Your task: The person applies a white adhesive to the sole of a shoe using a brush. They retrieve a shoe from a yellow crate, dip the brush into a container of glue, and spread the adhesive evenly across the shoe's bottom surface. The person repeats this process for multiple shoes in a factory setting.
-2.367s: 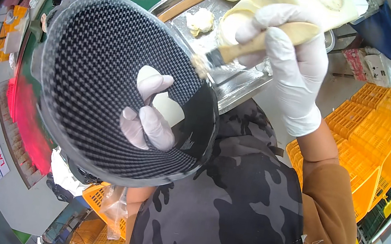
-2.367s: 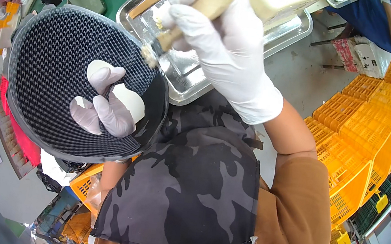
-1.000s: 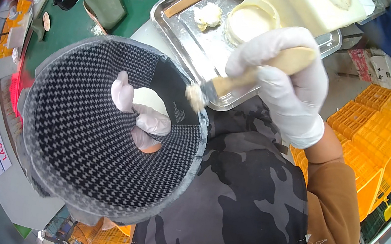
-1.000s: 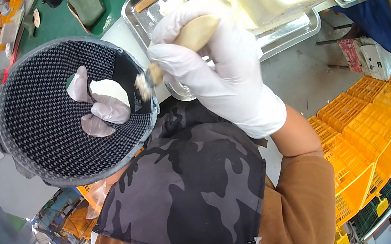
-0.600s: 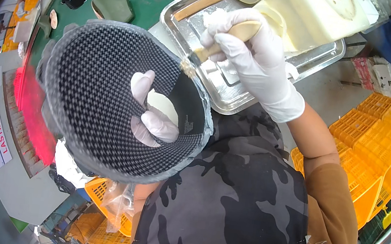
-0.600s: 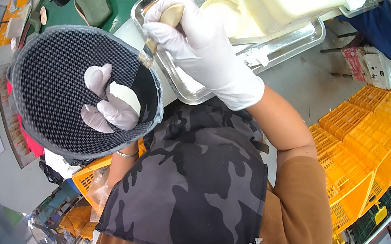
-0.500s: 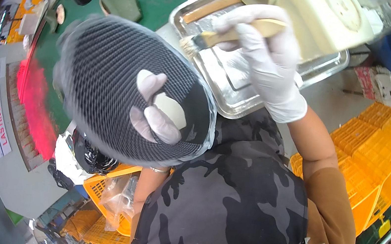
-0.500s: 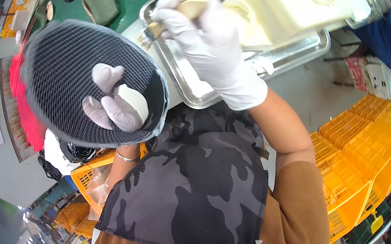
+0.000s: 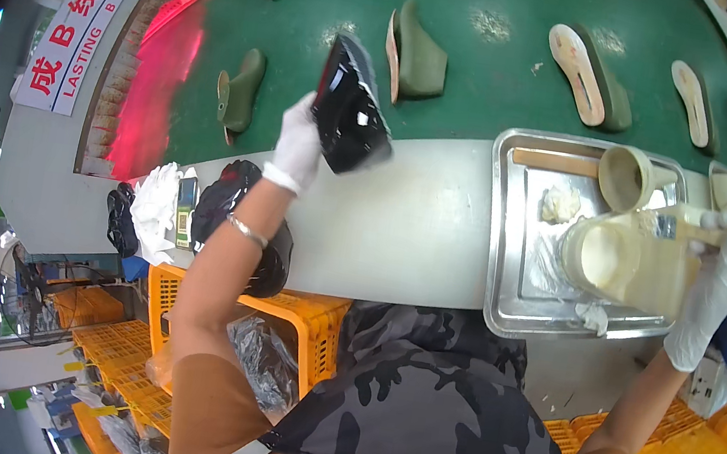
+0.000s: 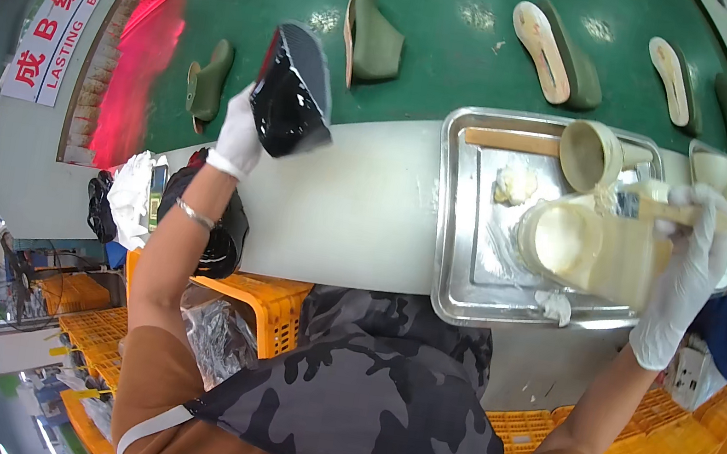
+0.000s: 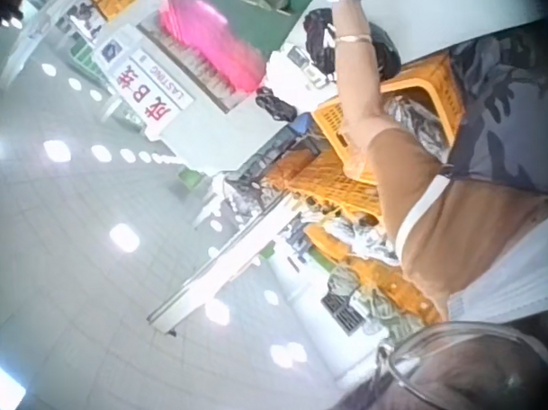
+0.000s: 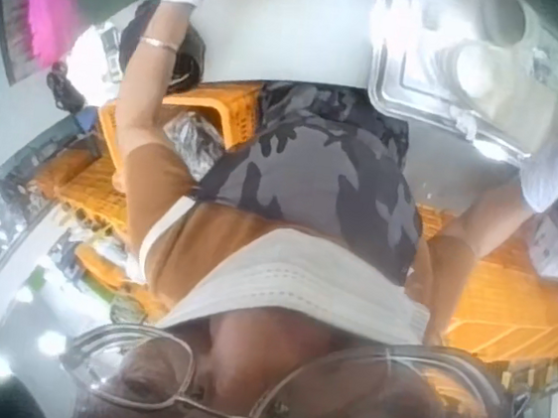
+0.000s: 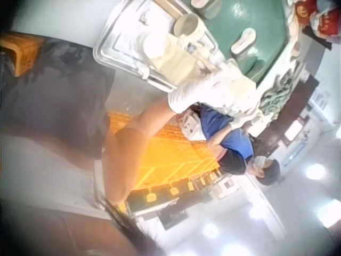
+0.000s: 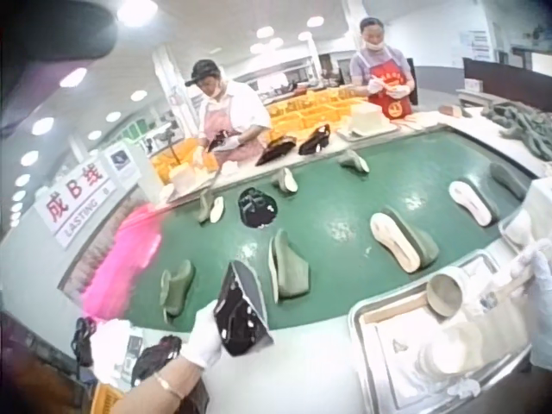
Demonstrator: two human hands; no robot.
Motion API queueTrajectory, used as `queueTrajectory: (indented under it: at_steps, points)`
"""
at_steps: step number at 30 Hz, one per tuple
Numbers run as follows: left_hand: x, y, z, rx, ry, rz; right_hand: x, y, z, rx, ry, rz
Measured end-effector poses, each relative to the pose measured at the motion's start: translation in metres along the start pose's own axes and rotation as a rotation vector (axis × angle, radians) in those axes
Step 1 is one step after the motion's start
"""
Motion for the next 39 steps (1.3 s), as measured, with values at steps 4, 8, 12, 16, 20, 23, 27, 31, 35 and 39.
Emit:
queueTrajectory:
  at_steps: [4,8,12,16,20,23,27,31,35,39]
  points:
    - [-0.001,-0.068,-0.051,0.163,-0.230,-0.001,0.002,-0.001,-0.003,-0.027,-0.027,0.047]
    - [-0.013,-0.129,-0.105,0.264,-0.511,0.129,0.003,0.002,-0.010,-0.013,-0.088,0.086]
    - [-0.008,-0.148,-0.127,0.385,-0.928,0.231,0.012,0.002,-0.016,-0.024,-0.196,0.140]
    - [-0.002,-0.159,-0.139,0.462,-1.338,0.339,0.005,0.005,-0.010,-0.008,-0.148,0.125]
    - [0.001,-0.169,-0.141,0.451,-1.725,0.334,-0.004,0.007,-0.001,-0.027,-0.092,0.089]
    - [-0.007,-0.179,-0.153,0.440,-1.829,0.320,-0.006,0.007,0.000,-0.034,-0.035,0.095]
    - [-0.022,-0.185,-0.169,0.425,-1.812,0.190,-0.006,0.006,-0.002,-0.008,0.018,0.099]
    - [-0.021,-0.175,-0.178,0.375,-1.753,0.147,-0.009,0.010,0.004,-0.008,-0.002,0.099]
    - [0.003,-0.138,-0.214,0.350,-1.463,0.197,-0.004,0.008,-0.001,0.000,0.018,0.063]
    - [0.041,-0.053,-0.231,0.186,-0.842,0.230,0.006,0.002,-0.014,-0.051,-0.050,0.043]
Point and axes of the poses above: each hand's wrist, its own y-axis away from the middle knuckle, its own z-axis out of the palm, x = y × z, the point moved 5 cm from there along -y, towards the middle knuckle, and after that the axes turned 5 degrees about x, right-handed, at the moved point
